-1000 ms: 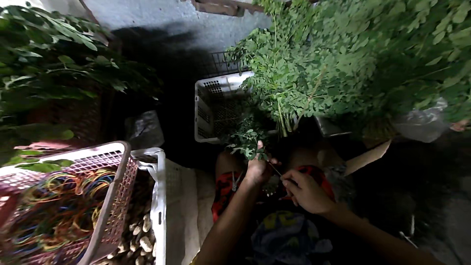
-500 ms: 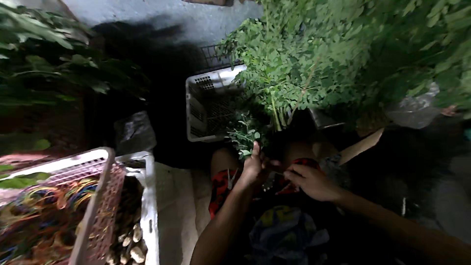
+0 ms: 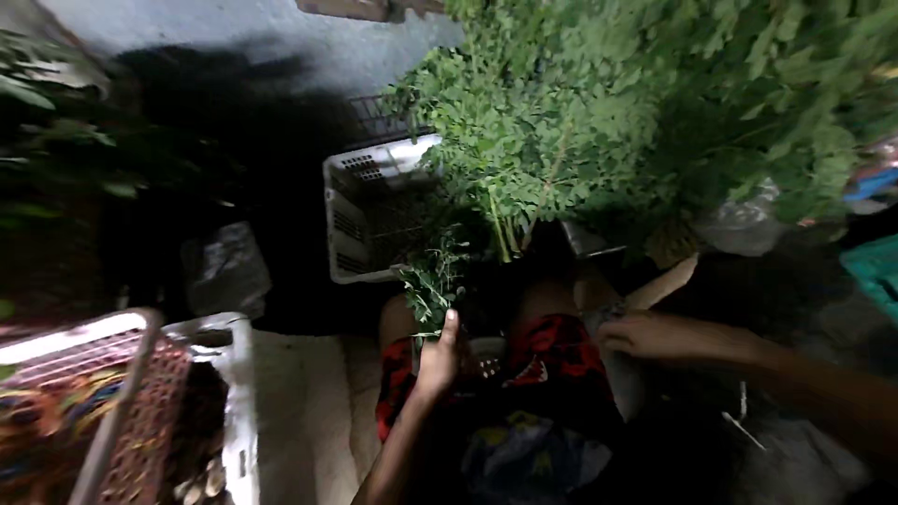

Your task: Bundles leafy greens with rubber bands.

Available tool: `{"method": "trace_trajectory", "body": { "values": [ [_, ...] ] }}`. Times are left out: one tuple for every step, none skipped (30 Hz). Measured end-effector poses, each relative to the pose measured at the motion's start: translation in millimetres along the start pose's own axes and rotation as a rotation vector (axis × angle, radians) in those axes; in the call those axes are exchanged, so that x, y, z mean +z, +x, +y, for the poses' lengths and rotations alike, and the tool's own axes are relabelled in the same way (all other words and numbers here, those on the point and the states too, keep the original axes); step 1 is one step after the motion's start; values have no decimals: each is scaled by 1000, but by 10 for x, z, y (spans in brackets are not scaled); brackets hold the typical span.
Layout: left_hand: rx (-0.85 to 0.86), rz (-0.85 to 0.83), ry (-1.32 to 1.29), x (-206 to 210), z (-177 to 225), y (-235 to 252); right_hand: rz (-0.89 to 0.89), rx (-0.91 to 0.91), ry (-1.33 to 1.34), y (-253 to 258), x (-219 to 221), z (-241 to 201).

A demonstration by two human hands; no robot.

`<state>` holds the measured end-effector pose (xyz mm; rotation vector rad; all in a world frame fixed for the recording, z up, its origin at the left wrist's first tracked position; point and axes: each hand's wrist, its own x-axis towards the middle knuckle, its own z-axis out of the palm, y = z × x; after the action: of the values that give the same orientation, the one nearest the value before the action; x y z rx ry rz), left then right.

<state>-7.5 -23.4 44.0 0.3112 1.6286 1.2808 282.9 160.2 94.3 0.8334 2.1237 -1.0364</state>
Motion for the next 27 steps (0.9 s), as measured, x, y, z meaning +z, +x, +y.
{"method": "trace_trajectory", "body": {
  "values": [
    [52,18,18,-40,122,-65,43,-42,8,55,-128,-311],
    [100,15,27,-91,236,-123,155,-90,10,115,-288,-576],
    [128,16,50,-132,351,-178,320,-124,-15,184,-466,-797],
    [131,24,99,-172,461,-227,530,-149,-104,269,-641,-975],
    [109,39,183,-214,566,-270,737,-176,-241,335,-805,-1143],
    [74,53,289,-257,664,-300,900,-242,-379,334,-934,-1333],
    [43,55,381,-291,748,-313,995,-364,-507,273,-995,-1549],
    [38,23,443,-312,808,-317,1020,-534,-641,210,-963,-1758],
    [68,-53,500,-323,838,-326,992,-719,-808,204,-855,-1911],
    [132,-151,567,-310,839,-349,915,-865,-963,255,-720,-1998],
    [234,-250,627,-264,843,-389,809,-959,-1046,346,-617,-2019],
    [329,-341,690,-208,869,-418,697,-1004,-1038,440,-573,-1985],
    [405,-411,746,-163,903,-426,613,-994,-959,493,-570,-1920],
    [465,-439,800,-132,942,-427,561,-917,-851,489,-582,-1855],
    [521,-417,836,-116,981,-421,504,-770,-760,424,-602,-1806],
    [620,-376,840,-121,995,-388,446,-608,-660,330,-618,-1779],
    [758,-315,813,-125,984,-326,429,-482,-548,258,-614,-1742],
    [921,-242,781,-112,961,-239,426,-387,-433,199,-604,-1707],
    [1072,-196,746,-74,947,-141,431,-320,-326,141,-593,-1678],
    [1185,-174,717,-10,946,-55,450,-280,-242,91,-571,-1647],
    [1258,-149,697,74,962,15,476,-243,-186,44,-546,-1625],
    [1285,-122,674,172,999,63,515,-195,-152,0,-524,-1610],
    [1258,-101,649,275,1063,81,574,-140,-148,-47,-503,-1609],
    [1191,-97,622,383,1161,73,648,-86,-161,-99,-491,-1621],
    [1105,-111,596,489,1286,48,727,-58,-178,-151,-491,-1622],
    [1036,-144,588,575,1427,15,775,-57,-175,-219,-513,-1603],
    [1026,-181,602,641,1576,-9,776,-93,-142,-327,-572,-1557]
  ]
}}
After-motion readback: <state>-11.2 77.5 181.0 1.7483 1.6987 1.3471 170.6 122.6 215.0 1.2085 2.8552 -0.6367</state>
